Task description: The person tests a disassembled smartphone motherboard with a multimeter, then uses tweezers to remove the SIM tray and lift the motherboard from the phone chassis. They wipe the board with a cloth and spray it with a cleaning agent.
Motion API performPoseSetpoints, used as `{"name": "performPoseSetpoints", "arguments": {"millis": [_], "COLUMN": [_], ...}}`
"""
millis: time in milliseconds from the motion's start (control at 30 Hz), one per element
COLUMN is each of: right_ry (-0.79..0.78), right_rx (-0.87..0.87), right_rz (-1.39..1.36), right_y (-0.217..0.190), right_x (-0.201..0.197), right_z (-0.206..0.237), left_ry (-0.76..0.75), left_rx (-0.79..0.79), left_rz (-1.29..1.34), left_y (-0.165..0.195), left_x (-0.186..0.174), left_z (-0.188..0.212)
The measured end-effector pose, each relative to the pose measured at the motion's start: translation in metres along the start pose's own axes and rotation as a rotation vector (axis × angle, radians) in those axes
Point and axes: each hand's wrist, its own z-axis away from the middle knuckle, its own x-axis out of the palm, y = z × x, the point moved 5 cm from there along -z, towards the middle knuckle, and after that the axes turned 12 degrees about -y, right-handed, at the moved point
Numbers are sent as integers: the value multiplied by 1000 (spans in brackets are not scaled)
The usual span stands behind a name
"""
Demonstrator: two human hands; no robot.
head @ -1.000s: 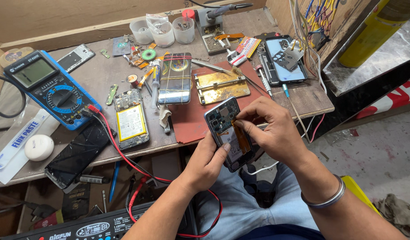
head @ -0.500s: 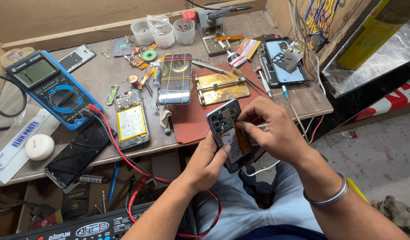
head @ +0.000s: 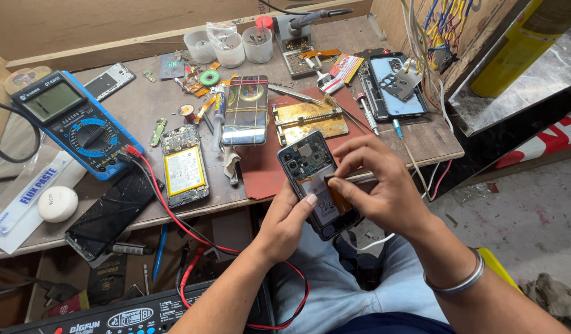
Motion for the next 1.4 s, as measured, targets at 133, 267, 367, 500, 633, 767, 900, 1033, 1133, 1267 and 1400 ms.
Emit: {"name": "performPoseSetpoints", "arguments": {"millis": [133,267,367,500,633,767,900,1033,1133,1267,1400], "right_ry": [-78,-105,-118,-105,20,199,237,2,-114,-255,-268], "right_rx": [158,-15,-70,-104,-9,78,219,267,215,249,335], "right_rz": [-366,-366,-339,-340,-560,-622,-524,-150,129,370,462], "right_y": [6,-7,-15,-17,7,49,76,82,90,110,126], "right_x": [11,16,21,25,20,-7,-26,-23,-12,4,17], "right_z": [15,24,27,32,40,35,9,-43,-89,-121,-133], "left_ry": [14,44,71,64,94,106,114,118,124,133,135], "left_rx": [16,12,-23,-30,-49,-39,-33,-39,-53,-42,-44], "left_rz": [135,193,194,174,157,110,113,81,112,154,165], "left_y": [-7,-9,-9,-3,1,5,4,2,1,2,0], "left_x": [-4,-8,-8,-6,-6,-6,-4,-4,-5,-5,-5], "left_z": [-3,-2,-3,-5,-6,-6,-8,-9,-9,-11,-11]}}
